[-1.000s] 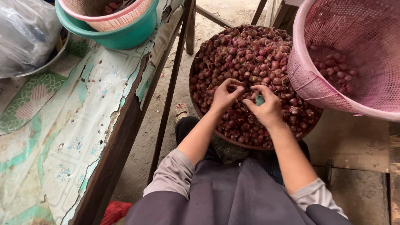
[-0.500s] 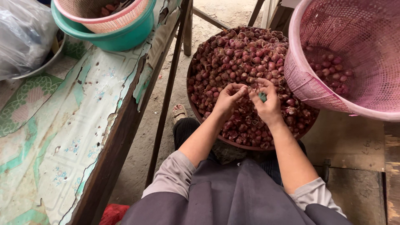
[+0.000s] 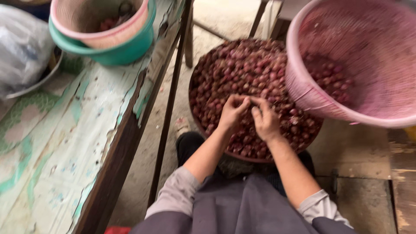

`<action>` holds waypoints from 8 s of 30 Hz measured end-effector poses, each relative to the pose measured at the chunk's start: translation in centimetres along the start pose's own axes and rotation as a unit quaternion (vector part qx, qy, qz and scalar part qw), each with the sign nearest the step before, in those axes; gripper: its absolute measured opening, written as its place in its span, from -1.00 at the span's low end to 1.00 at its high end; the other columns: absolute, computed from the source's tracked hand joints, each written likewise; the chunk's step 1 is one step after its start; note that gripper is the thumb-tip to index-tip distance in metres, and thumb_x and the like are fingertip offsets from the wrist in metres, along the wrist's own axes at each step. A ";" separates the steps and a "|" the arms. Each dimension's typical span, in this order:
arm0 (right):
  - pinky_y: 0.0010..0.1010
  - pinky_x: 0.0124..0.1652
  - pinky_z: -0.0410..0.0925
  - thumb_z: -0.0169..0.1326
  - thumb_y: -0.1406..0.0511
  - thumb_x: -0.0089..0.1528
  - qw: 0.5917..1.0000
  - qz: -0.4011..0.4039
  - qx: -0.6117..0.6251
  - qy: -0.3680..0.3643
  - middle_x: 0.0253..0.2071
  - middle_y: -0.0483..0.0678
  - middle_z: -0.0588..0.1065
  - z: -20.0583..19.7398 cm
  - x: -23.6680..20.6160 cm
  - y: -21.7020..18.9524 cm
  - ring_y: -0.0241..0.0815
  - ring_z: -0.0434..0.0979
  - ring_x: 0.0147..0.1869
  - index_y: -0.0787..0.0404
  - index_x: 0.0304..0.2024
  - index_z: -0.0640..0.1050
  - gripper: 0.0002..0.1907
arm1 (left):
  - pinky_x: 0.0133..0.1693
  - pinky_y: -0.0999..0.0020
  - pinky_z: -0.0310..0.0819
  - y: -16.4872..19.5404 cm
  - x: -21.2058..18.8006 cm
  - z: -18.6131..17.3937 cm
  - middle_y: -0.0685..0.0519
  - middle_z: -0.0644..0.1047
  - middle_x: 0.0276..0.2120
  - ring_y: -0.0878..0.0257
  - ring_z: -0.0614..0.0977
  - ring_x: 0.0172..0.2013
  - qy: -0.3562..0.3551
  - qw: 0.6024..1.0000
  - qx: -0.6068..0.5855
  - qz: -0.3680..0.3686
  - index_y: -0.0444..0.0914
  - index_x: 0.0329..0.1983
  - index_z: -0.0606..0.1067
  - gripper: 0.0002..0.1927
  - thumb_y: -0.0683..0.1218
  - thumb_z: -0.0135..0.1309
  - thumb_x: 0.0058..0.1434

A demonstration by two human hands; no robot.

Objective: The person sits cross-legged and repeatedly picks small red onions from a large brown basin, peels off the dry outer skins by hand, and places the peeled onions into a pink mesh basket. The peeled skins remain in the basin. The person continues this cycle throughout the clip.

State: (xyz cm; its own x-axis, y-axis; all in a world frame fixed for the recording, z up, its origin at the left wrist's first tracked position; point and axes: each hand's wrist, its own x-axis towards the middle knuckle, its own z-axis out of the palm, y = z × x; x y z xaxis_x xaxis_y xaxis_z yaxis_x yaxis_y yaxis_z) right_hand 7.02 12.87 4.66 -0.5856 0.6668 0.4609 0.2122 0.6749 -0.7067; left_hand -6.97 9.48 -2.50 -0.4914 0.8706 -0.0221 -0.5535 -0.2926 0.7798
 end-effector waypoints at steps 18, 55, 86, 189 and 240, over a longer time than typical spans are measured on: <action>-0.42 0.12 0.47 -0.11 0.21 0.54 0.975 0.096 0.201 -0.017 -0.06 -0.06 0.60 0.1 1.4 1.1 -0.25 0.60 0.07 0.24 0.00 0.45 -0.77 | -0.08 0.41 0.51 0.5 -1.0 1.1 0.07 0.60 -0.14 0.34 0.59 -0.13 -0.057 0.994 0.073 0.065 -0.23 -0.02 0.45 -0.74 -0.12 0.24 0.30; -0.50 -0.15 0.45 0.25 0.29 0.29 0.983 0.136 0.093 -0.079 -0.13 0.02 0.58 -1.7 1.1 0.8 -0.32 0.53 -0.14 0.22 0.22 0.52 -0.55 | -0.17 0.42 0.58 0.6 -0.1 -0.7 0.01 0.64 -0.18 0.31 0.65 -0.21 -0.068 0.992 -0.050 -0.092 -0.29 -0.07 0.55 -0.82 -0.14 0.19 0.29; -0.29 0.08 0.39 -0.02 0.24 0.42 0.996 0.074 -0.009 -0.042 0.09 0.04 0.59 -1.8 1.3 1.8 -0.07 0.59 0.17 0.13 0.23 0.52 -0.66 | -0.09 0.39 0.60 1.6 -0.7 1.2 -0.06 0.62 -0.08 0.23 0.67 -0.08 -0.006 1.000 0.002 -0.004 -0.35 -0.04 0.46 -0.76 -0.14 0.21 0.34; -0.45 -0.11 0.51 0.30 0.40 0.23 1.000 0.017 -0.012 -0.011 -0.12 -0.09 0.54 -0.6 3.5 0.9 -0.31 0.59 -0.08 0.28 -0.02 0.57 -0.72 | -0.05 0.28 0.60 1.0 2.3 -1.0 -0.05 0.62 -0.09 0.21 0.64 -0.09 -0.084 0.989 0.119 0.005 -0.36 0.07 0.50 -0.73 -0.11 0.15 0.40; -0.35 -0.13 0.45 -0.03 0.16 0.41 0.993 0.089 0.010 -0.076 -0.18 -0.07 0.60 -1.4 1.2 0.2 -0.23 0.62 -0.17 0.05 0.22 0.46 -0.65 | -0.09 0.44 0.60 1.2 -0.1 0.4 0.02 0.65 -0.19 0.33 0.67 -0.16 0.011 0.996 0.068 0.064 -0.33 -0.13 0.57 -0.81 -0.22 0.29 0.23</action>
State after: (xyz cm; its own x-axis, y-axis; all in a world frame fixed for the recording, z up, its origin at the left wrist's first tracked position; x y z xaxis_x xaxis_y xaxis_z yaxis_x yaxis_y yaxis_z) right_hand 7.47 14.29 5.83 -0.6512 0.7190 0.2428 0.3077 0.5426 -0.7816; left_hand -7.28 9.19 -1.34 -0.5678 0.8202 0.0692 -0.3898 -0.3421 0.8550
